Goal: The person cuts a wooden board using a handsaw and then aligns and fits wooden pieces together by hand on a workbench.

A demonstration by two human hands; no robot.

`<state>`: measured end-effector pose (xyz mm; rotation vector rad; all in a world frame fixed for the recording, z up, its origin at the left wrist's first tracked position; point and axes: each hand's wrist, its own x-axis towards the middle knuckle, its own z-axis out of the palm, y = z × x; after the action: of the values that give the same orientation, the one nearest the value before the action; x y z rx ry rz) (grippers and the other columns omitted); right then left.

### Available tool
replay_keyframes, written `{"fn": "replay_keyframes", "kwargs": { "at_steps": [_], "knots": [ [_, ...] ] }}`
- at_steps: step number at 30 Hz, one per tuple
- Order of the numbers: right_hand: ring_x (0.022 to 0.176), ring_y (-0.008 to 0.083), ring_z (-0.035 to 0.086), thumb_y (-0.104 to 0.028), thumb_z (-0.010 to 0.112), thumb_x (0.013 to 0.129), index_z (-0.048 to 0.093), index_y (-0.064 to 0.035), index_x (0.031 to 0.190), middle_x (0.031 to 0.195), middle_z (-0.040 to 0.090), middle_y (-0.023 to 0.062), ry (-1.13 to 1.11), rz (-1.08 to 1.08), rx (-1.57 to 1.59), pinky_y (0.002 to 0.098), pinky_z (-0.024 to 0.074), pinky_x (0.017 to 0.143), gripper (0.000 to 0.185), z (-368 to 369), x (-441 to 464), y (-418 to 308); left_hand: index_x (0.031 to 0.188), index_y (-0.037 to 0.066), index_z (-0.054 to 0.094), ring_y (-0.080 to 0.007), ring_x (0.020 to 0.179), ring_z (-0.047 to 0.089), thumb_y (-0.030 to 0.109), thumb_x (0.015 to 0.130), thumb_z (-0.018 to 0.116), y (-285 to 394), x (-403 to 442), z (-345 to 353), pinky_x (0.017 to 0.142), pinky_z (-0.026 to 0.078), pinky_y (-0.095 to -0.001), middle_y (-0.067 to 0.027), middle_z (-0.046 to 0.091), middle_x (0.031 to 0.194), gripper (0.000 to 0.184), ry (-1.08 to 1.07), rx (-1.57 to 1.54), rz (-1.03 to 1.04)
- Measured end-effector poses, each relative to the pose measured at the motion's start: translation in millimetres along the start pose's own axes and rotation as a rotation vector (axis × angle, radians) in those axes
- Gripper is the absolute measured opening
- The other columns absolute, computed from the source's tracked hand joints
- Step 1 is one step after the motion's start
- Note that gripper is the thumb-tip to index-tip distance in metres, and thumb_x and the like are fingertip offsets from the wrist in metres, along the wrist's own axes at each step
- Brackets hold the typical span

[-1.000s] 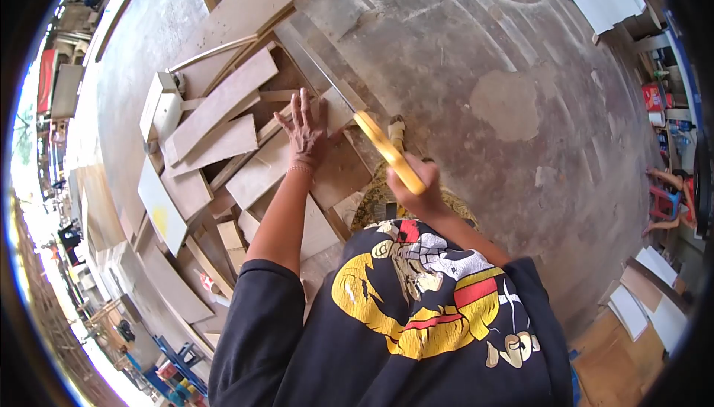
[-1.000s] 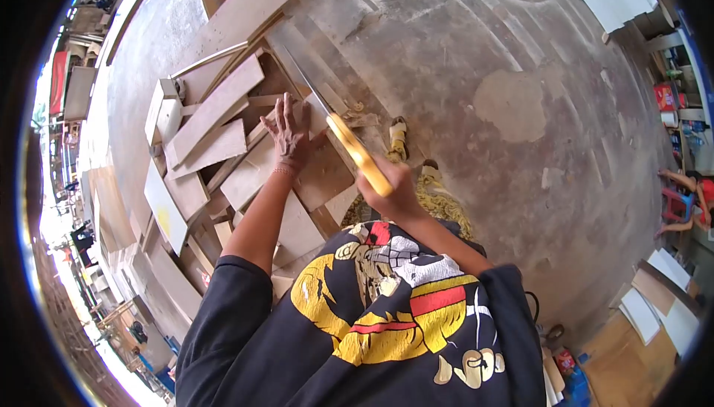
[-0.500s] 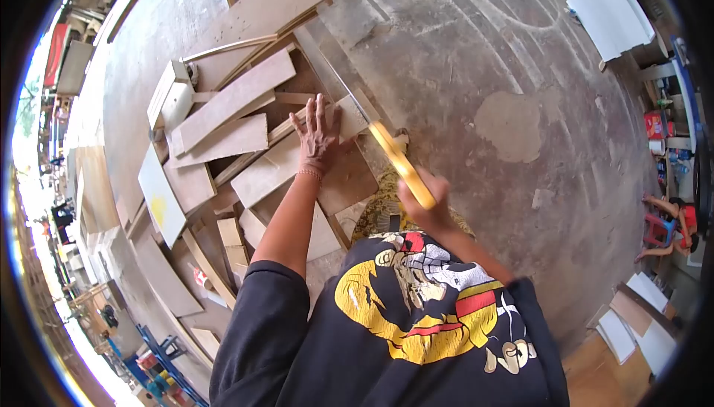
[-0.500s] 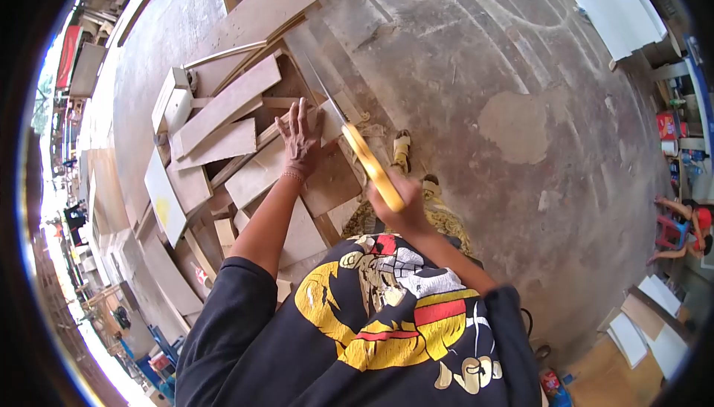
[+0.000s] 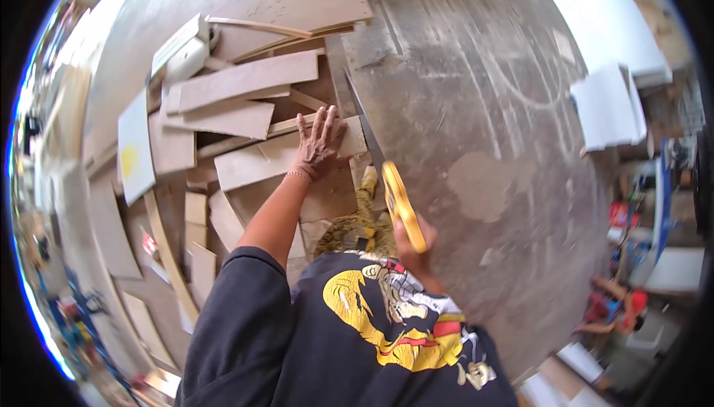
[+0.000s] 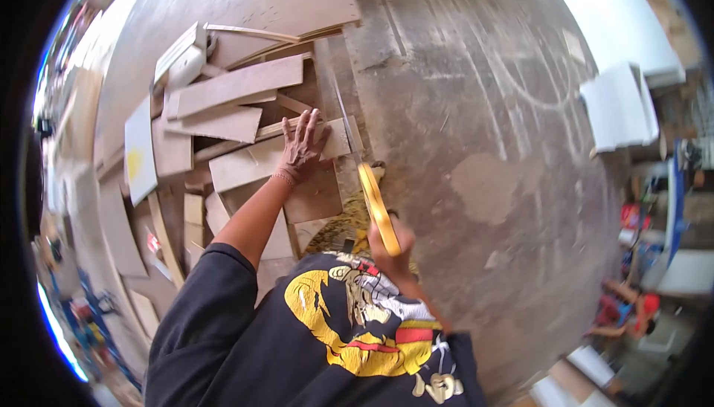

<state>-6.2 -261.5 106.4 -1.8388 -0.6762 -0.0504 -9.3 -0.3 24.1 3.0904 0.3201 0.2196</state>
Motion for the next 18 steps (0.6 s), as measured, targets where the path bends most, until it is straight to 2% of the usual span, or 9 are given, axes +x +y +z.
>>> {"fn": "replay_keyframes", "kwargs": {
  "at_steps": [2,4,8,9,12,14,17,18],
  "knots": [
    [0.05,0.0291,0.054,-0.003,0.058,0.078,0.061,0.0032,0.083,0.059,0.052,0.0149,-0.013,0.228,0.152,0.0381,0.042,0.048,0.008,-16.3,-10.2,-16.3,0.132,0.012,0.046,-0.037,0.137,0.016,0.054,0.069,0.064,-2.9,-1.6,-3.2,0.101,0.01,-0.0699,-0.0199,0.018,0.147,0.078,-0.026,-0.029,0.057],
    [0.052,0.0286,0.055,-0.003,0.058,0.078,0.059,0.003,0.078,0.06,0.054,0.0164,-0.092,0.024,-0.125,0.0379,0.0425,0.051,0.007,1.7,16.0,-4.4,0.132,0.011,0.046,-0.0358,0.138,0.015,0.056,0.072,0.061,-2.3,-2.5,-1.1,0.102,0.007,-0.0698,-0.0198,0.018,0.148,0.076,-0.004,-0.03,0.052],
    [0.052,0.0308,0.053,-0.005,0.059,0.078,0.055,0.0026,0.074,0.06,0.053,0.0164,-0.068,0.107,0.002,0.0389,0.0415,0.051,0.009,62.7,80.7,10.4,0.132,0.011,0.046,-0.0359,0.138,0.014,0.057,0.073,0.06,-4.1,-3.9,3.4,0.101,0.007,-0.0708,-0.0199,0.016,0.148,0.076,0.011,-0.013,0.04],
    [0.052,0.0305,0.053,-0.004,0.059,0.078,0.056,0.0025,0.074,0.061,0.054,0.0167,-0.062,0.013,-0.083,0.0386,0.0417,0.051,0.008,62.4,75.1,18.6,0.132,0.01,0.046,-0.0358,0.138,0.014,0.057,0.073,0.06,-4.1,-2.5,3.2,0.101,0.007,-0.071,-0.0198,0.016,0.149,0.077,0.006,-0.014,0.057],
    [0.053,0.0298,0.055,-0.004,0.058,0.078,0.058,0.003,0.078,0.062,0.055,0.0164,-0.106,0.081,-0.167,0.0378,0.0429,0.052,0.007,38.5,48.4,4.3,0.132,0.011,0.046,-0.0356,0.138,0.013,0.057,0.073,0.06,-2.7,-1.8,-5.8,0.101,0.007,-0.071,-0.0196,0.015,0.149,0.076,-0.051,-0.03,0.051],
    [0.053,0.0294,0.055,-0.004,0.058,0.078,0.06,0.0031,0.081,0.062,0.055,0.0152,-0.087,0.193,-0.047,0.0375,0.0436,0.052,0.008,8.3,14.4,-19.9,0.132,0.012,0.046,-0.0356,0.138,0.013,0.057,0.072,0.06,-3.3,-3.0,-1.4,0.101,0.007,-0.071,-0.0195,0.015,0.149,0.076,-0.056,-0.019,0.05],
    [0.053,0.0293,0.057,-0.002,0.058,0.078,0.062,0.0034,0.084,0.063,0.056,0.0146,-0.047,0.206,0.045,0.0365,0.0446,0.052,0.009,-3.0,9.4,-38.2,0.133,0.013,0.046,-0.0356,0.138,0.013,0.056,0.072,0.06,-5.4,-0.4,-2.6,0.101,0.008,-0.071,-0.0194,0.015,0.149,0.076,-0.046,-0.021,0.039],
    [0.054,0.029,0.058,-0.002,0.058,0.077,0.061,0.003,0.082,0.065,0.058,0.0162,-0.034,0.125,0.041,0.036,0.046,0.053,0.007,11.6,22.6,-33.0,0.133,0.013,0.046,-0.0357,0.138,0.013,0.055,0.072,0.06,-4.4,-2.2,-3.3,0.101,0.008,-0.071,-0.0194,0.015,0.149,0.075,-0.055,-0.05,0.052]
  ]
}}
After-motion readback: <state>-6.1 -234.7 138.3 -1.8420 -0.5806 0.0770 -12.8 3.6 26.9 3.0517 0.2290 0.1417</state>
